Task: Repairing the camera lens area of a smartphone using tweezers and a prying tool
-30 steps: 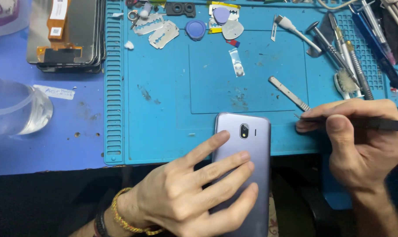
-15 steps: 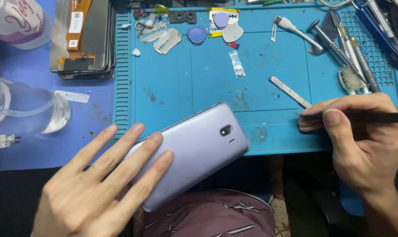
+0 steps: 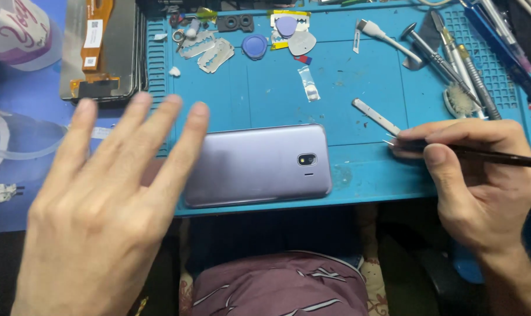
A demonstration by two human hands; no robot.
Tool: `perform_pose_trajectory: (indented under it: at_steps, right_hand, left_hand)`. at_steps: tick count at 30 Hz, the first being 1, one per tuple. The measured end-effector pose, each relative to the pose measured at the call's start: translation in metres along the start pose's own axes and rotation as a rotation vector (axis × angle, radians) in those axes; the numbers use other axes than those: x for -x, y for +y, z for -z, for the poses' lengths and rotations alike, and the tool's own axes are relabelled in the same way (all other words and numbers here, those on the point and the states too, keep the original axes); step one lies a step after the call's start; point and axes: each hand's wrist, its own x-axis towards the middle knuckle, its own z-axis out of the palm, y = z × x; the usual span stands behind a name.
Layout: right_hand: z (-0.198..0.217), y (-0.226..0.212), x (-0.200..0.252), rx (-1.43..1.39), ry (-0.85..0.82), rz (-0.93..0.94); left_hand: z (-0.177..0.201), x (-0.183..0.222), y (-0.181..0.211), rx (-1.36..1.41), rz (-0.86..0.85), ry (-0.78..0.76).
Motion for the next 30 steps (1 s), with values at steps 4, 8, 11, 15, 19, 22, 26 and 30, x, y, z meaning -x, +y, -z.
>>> perform_pose_trajectory:
  at_steps: [4, 8, 11, 15, 19, 22, 26, 30]
  right_hand:
    - [-0.002, 0.01, 0.004, -0.017, 0.009, 0.159]
    - [0.001, 0.02, 0.01, 0.077, 0.039, 0.276]
    - [0.003, 0.016, 0.012, 0.197, -0.066, 0.194]
    - [-0.011, 0.006, 0.022, 0.184, -0.104, 0.067]
    - [-0.028, -0.024, 0.01, 0.214, -0.052, 0.238]
    - [-0.031, -0.022, 0.015, 0.283, -0.037, 0.237]
    - [-0.031, -0.014, 0.02, 0.3, -0.023, 0.211]
    - [-0.033, -0.021, 0.012, 0.332, -0.079, 0.257]
  left_hand:
    - [-0.03, -0.012, 0.019, 0.649, -0.181, 0.072]
    - [-0.051, -0.016, 0.037, 0.811, -0.183, 0.088]
    - [-0.054, -0.021, 0.034, 0.928, -0.228, 0.103]
    - [-0.047, -0.027, 0.046, 0.91, -0.216, 0.142]
    - [-0.049, -0.029, 0.051, 0.918, -0.164, 0.181]
    - [-0.052, -0.026, 0.052, 0.91, -0.119, 0.189]
    - [-0.052, -0.021, 0.052, 0.874, -0.097, 0.223]
    - [-0.055, -0.018, 0.051, 0.862, -0.049, 0.216]
